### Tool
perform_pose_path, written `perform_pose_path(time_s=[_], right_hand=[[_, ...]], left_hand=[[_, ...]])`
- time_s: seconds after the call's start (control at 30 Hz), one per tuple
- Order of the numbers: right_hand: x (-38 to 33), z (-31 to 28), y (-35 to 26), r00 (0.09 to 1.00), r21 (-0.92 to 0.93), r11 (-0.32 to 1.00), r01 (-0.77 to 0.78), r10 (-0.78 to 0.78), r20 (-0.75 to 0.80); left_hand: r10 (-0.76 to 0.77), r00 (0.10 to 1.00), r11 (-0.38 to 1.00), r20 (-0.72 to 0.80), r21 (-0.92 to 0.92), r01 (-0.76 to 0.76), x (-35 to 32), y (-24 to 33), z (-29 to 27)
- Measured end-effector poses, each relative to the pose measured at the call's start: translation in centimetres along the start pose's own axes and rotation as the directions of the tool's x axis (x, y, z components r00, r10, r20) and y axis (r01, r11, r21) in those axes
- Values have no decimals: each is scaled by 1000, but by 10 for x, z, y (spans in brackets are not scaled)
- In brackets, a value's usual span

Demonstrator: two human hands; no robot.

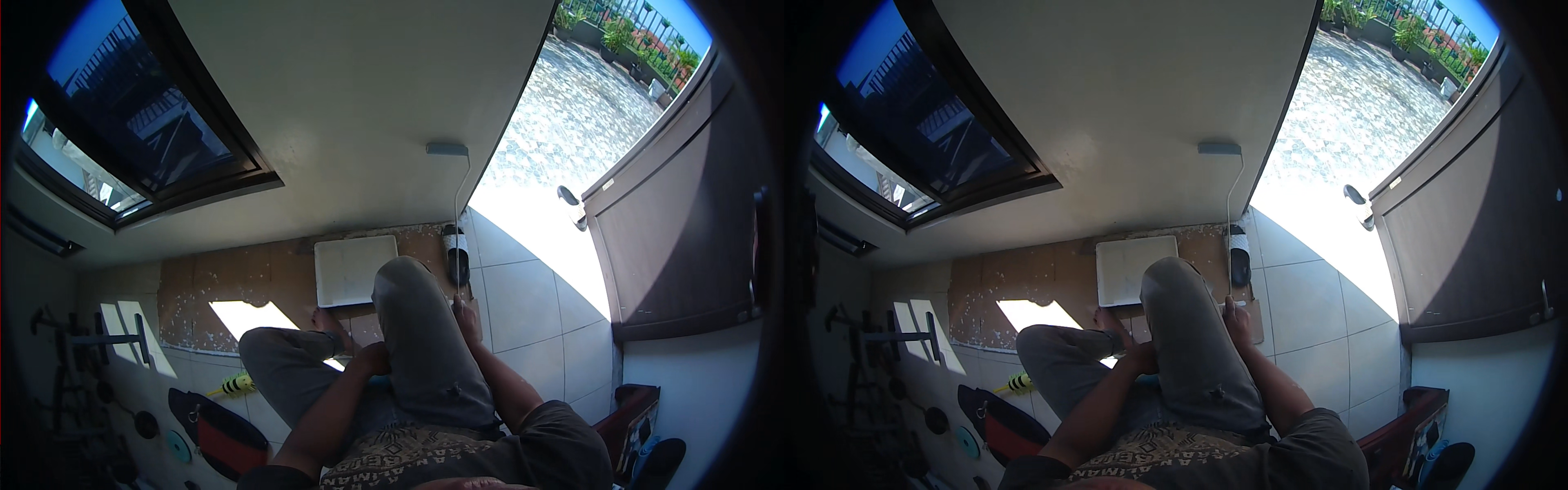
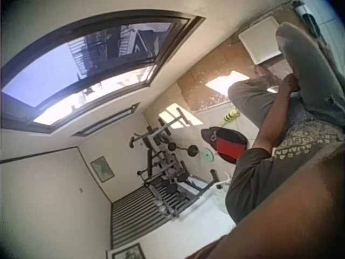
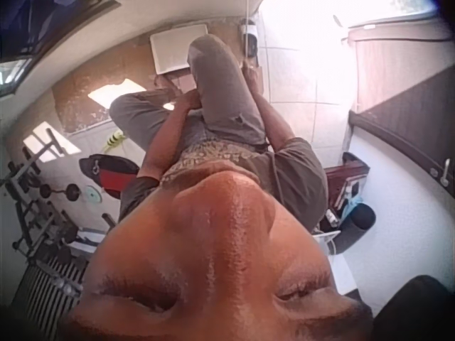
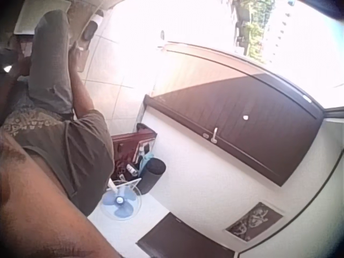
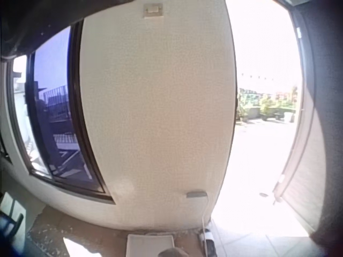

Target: The recorder uses a paint roller to apply white paint to a section of an indoor wall.

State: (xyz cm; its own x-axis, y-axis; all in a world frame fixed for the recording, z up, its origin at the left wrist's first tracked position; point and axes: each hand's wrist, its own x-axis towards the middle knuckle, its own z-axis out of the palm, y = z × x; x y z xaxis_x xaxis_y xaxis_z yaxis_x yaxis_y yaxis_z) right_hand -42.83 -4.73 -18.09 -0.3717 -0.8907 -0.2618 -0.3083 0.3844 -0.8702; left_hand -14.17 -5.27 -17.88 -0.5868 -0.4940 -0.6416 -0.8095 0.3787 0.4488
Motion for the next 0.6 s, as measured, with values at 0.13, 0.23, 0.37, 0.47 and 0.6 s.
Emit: perform_pose_path(time_s=[0.13, 0.23, 0.37, 0.47, 0.6], right_hand=[[61, -30, -75, 834, -133, 894, 427, -446, -324], [121, -79, -108, 470, -371, 602, 708, -792, -388], [118, -102, -135, 978, 358, 914, 190, -143, -154], [120, -89, -34, 980, 239, 959, 151, -114, -162], [72, -55, 55, 990, 217, 966, -138, 128, 60]], left_hand=[[-37, 997, 999, 62, 10, 37, -6, 6, -17], [-73, 992, 997, 107, -17, 75, -11, 27, -42], [-90, 993, 994, 78, -50, 94, -18, 27, -45], [-71, 992, 996, 101, -53, 77, -25, 48, -65], [-119, 984, 988, 131, -85, 131, -39, 54, -72]])
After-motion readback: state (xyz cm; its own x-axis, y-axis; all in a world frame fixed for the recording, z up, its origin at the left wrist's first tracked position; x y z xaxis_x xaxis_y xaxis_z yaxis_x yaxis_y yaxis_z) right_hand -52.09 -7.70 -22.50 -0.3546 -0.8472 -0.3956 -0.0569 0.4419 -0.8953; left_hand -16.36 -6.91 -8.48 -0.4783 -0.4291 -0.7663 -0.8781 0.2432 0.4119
